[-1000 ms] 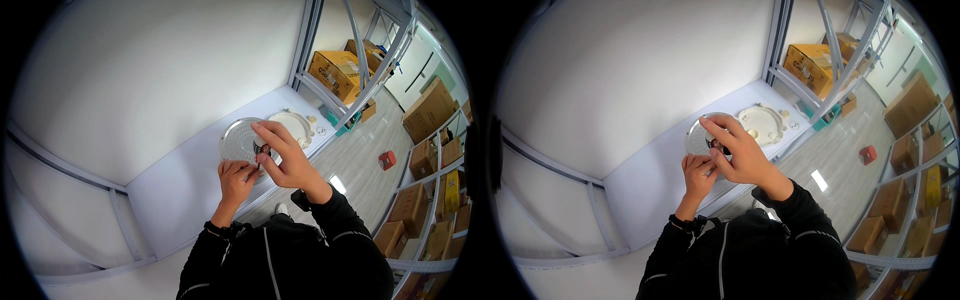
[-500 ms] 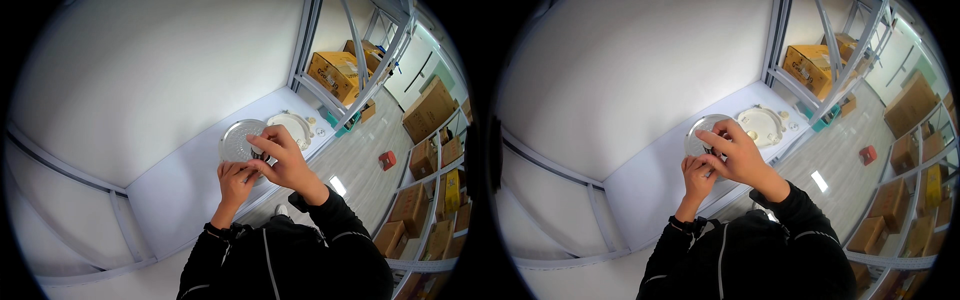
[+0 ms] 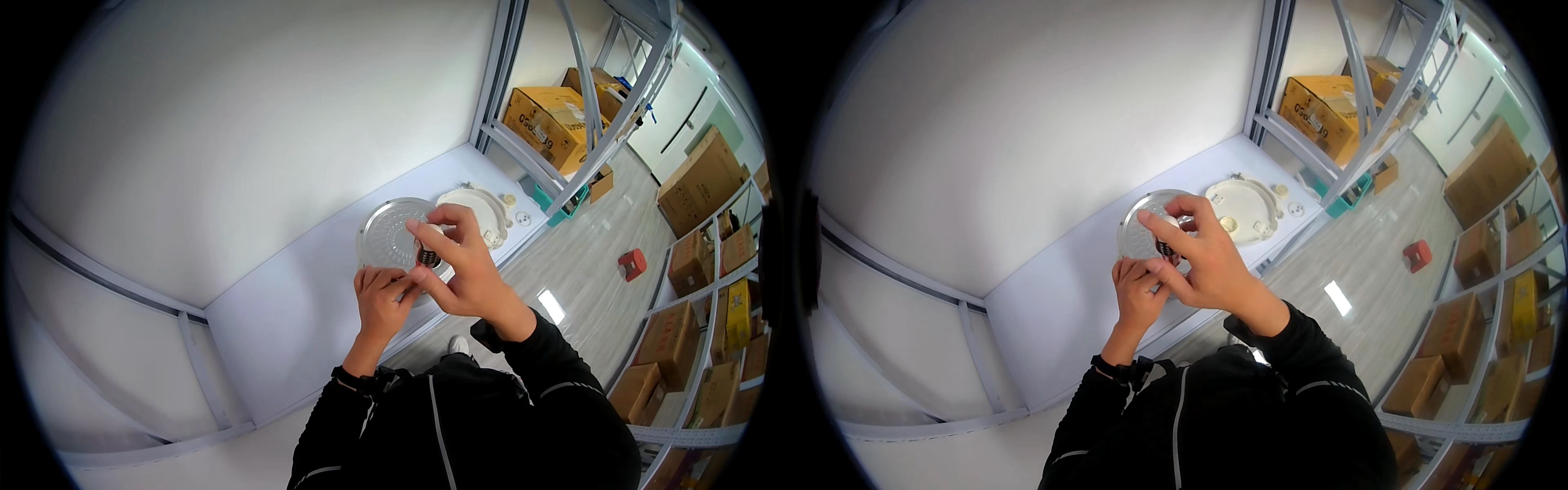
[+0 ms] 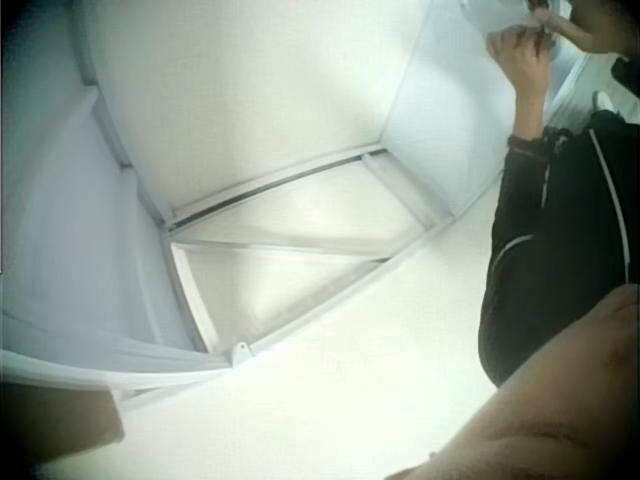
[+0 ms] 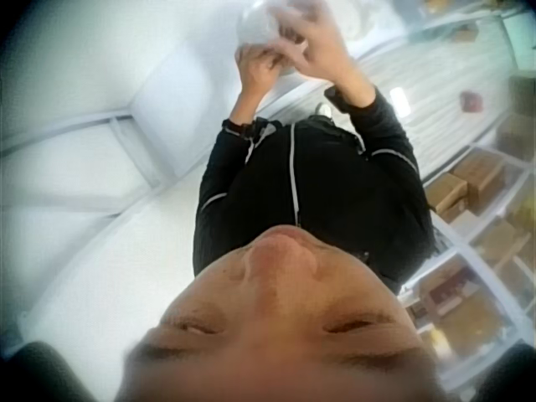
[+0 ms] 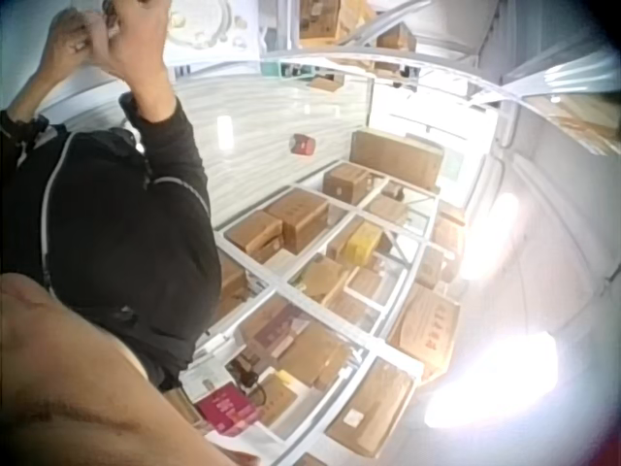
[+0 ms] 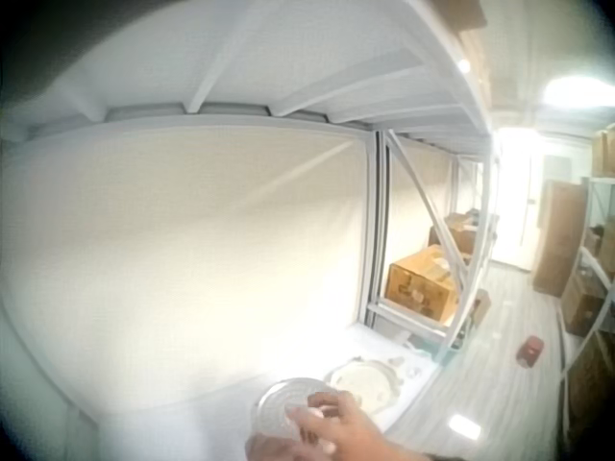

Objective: The person uses a screwdriver to fasten screws into a white plastic lid and a circular base component on a workbench. They handle the lid, base, and several small white plastic parts, tightening screws at multiple positions.

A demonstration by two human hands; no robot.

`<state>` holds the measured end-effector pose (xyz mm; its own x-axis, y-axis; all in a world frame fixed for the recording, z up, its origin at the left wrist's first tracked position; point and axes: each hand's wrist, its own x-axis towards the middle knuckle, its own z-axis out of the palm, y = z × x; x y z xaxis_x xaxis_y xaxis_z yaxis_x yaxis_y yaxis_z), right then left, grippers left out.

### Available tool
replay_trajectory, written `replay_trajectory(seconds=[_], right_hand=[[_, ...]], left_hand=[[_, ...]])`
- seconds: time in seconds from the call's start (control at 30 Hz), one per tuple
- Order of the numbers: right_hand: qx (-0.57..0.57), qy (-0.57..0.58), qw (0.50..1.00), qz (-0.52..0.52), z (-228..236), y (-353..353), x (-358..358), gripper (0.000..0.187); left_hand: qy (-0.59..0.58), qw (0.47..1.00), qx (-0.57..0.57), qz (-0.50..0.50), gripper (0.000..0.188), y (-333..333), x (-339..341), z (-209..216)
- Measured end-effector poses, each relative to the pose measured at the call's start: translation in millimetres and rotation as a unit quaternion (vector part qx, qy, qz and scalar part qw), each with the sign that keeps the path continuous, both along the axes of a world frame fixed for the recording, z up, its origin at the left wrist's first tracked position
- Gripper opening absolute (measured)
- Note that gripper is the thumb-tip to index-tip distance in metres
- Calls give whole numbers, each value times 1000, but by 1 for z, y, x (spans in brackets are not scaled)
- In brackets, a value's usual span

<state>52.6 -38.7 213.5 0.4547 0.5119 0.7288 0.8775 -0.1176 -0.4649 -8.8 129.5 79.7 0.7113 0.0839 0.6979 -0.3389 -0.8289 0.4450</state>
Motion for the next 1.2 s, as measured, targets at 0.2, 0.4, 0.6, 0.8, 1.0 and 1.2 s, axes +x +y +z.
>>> replay_trajectory(seconds=[0.2,0.4,0.6,0.8,1.0,1.2], right_hand=[[-6,8,1000,2,-4,2,8,64],[-23,47,999,-17,-3,-2,2,71],[-34,68,997,34,2,1,3,79],[-53,-8,998,-26,1,-2,7,82],[-38,24,997,-58,1,0,4,77],[-19,7,999,-46,2,-3,2,71]], left_hand=[[1,1000,-2,-3,13,1,1,0],[8,1000,-13,-3,16,-1,2,-2],[12,1000,-18,-4,14,-2,1,2],[35,999,-24,-8,14,-1,1,0],[36,999,-39,-2,14,-4,0,3],[47,998,-35,-3,14,-5,-1,8]])
